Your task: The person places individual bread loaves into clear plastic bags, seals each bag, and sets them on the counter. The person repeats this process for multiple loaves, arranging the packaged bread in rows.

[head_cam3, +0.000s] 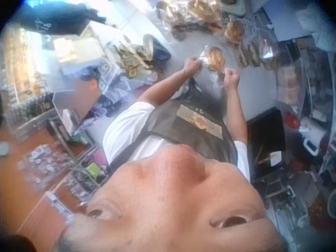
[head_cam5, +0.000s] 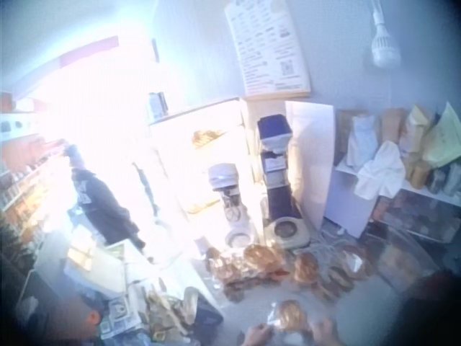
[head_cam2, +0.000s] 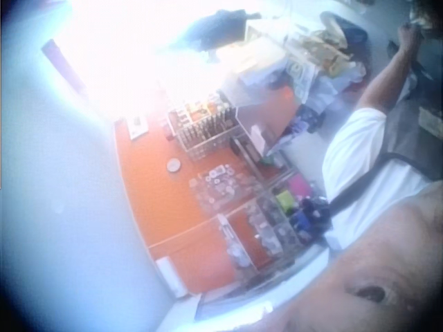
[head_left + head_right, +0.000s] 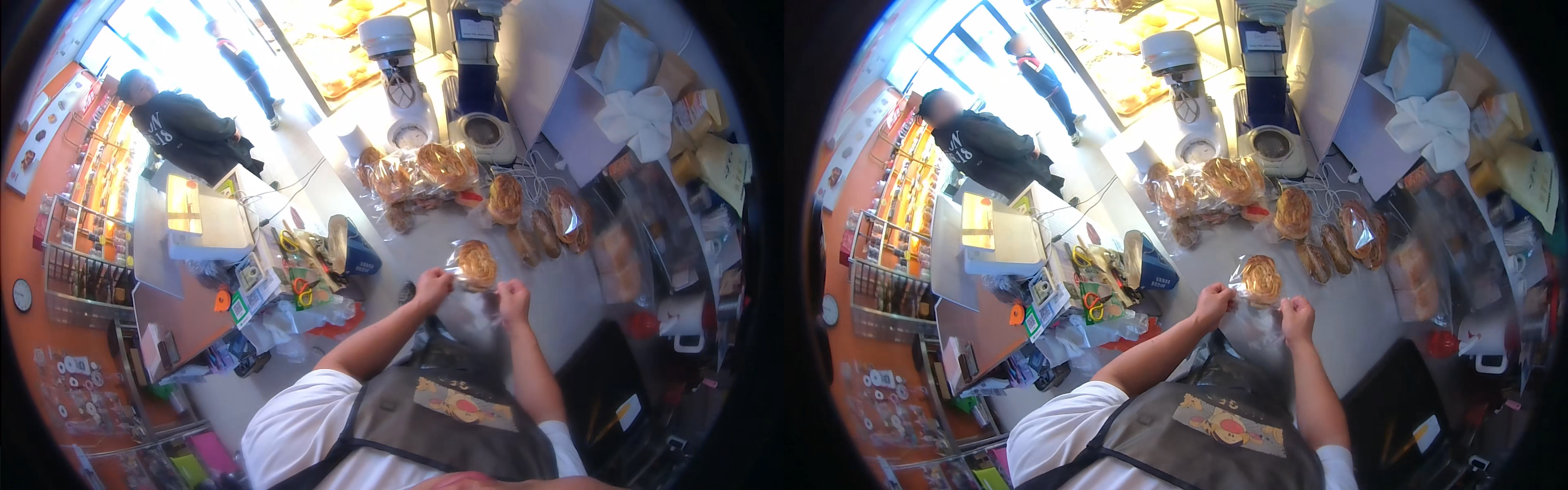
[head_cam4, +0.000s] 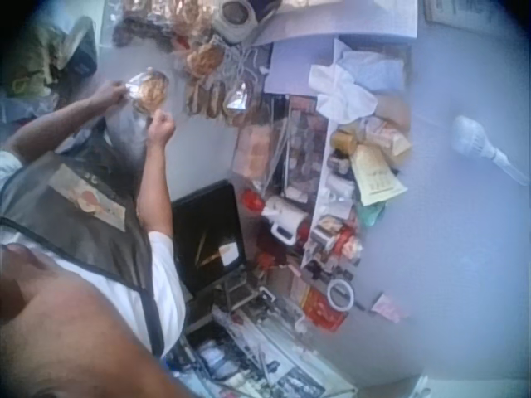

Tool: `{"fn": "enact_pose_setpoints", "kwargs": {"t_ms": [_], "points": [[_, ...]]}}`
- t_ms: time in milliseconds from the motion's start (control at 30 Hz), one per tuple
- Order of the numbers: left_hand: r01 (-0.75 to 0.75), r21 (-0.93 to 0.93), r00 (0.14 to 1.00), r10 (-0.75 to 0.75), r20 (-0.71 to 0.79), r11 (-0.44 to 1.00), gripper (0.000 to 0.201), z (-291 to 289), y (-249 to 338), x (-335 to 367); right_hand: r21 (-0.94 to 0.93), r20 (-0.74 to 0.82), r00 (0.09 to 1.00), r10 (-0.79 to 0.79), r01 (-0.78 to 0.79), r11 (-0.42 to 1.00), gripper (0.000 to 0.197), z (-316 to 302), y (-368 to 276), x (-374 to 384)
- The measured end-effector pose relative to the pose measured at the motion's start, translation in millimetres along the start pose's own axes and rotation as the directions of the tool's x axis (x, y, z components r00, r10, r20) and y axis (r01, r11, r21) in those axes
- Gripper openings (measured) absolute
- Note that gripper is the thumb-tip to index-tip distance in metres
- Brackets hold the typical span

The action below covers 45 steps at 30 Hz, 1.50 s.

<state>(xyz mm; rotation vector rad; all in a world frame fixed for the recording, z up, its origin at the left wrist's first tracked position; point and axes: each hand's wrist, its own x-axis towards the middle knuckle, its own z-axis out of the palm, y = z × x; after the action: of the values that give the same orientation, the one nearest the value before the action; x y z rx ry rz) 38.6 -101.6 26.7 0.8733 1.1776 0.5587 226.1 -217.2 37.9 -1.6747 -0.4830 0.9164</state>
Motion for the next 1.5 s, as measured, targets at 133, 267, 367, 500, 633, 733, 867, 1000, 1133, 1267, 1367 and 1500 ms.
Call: {"fn": "enact_pose_setpoints", "kwargs": {"t_ms": [133,267,367,500,633,733,867,1000,1133,1267,1367,1500], "points": [[0.311,-0.222,0.942,-0.267,0.205,0.924,0.012,-13,-13,2,-0.038,0.083,0.986,0.142,-0.139,0.99,0.014,-5,5,0],[0.349,-0.111,0.927,-0.325,0.187,0.931,0.003,-18,-3,1,-0.11,0.355,0.837,0.417,-0.406,0.907,0.01,-11,4,9],[0.095,0.082,0.973,-0.11,0.204,0.992,0.011,-18,22,-4,-0.142,0.318,0.911,0.263,-0.228,0.963,0.006,-10,-11,9],[-0.161,0.126,0.957,0.124,0.263,0.979,0.015,-21,78,-8,-0.083,0.383,0.923,-0.027,0.063,0.994,0.008,0,-70,23],[-0.401,0.077,0.891,0.369,0.265,0.913,0.015,-7,140,33,-0.143,0.345,0.877,-0.333,0.4,0.905,0.014,7,-128,62],[-0.402,0.055,0.901,0.385,0.199,0.914,0.017,22,175,87,-0.19,0.14,0.941,-0.309,0.332,0.924,0.019,10,-143,103],[-0.24,0.02,0.971,0.24,-0.001,0.971,0.034,44,184,134,-0.374,-0.019,0.958,-0.286,0.258,0.891,0.027,-19,-133,138],[-0.325,0.058,0.945,0.327,-0.014,0.944,0.04,28,149,135,-0.679,-0.007,0.989,-0.145,0.102,0.727,0.037,-43,-112,135],[-0.235,0.128,0.972,0.231,0.04,0.964,0.033,12,102,113,-0.764,0.02,0.977,-0.214,0.153,0.626,0.048,-19,-99,138],[-0.179,0.194,0.983,0.169,0.069,0.965,0.029,2,69,85,-0.822,-0.044,0.969,-0.244,0.104,0.56,0.044,-9,-96,166],[-0.089,0.212,0.995,0.078,0.063,0.973,0.03,-5,53,68,-0.848,-0.018,0.999,-0.038,0.005,0.529,0.034,-10,-97,192],[-0.024,0.207,0.997,0.008,0.081,0.978,0.028,-7,45,57,-0.85,0.025,0.999,0.029,0.006,0.526,0.026,-10,-94,208]]}}
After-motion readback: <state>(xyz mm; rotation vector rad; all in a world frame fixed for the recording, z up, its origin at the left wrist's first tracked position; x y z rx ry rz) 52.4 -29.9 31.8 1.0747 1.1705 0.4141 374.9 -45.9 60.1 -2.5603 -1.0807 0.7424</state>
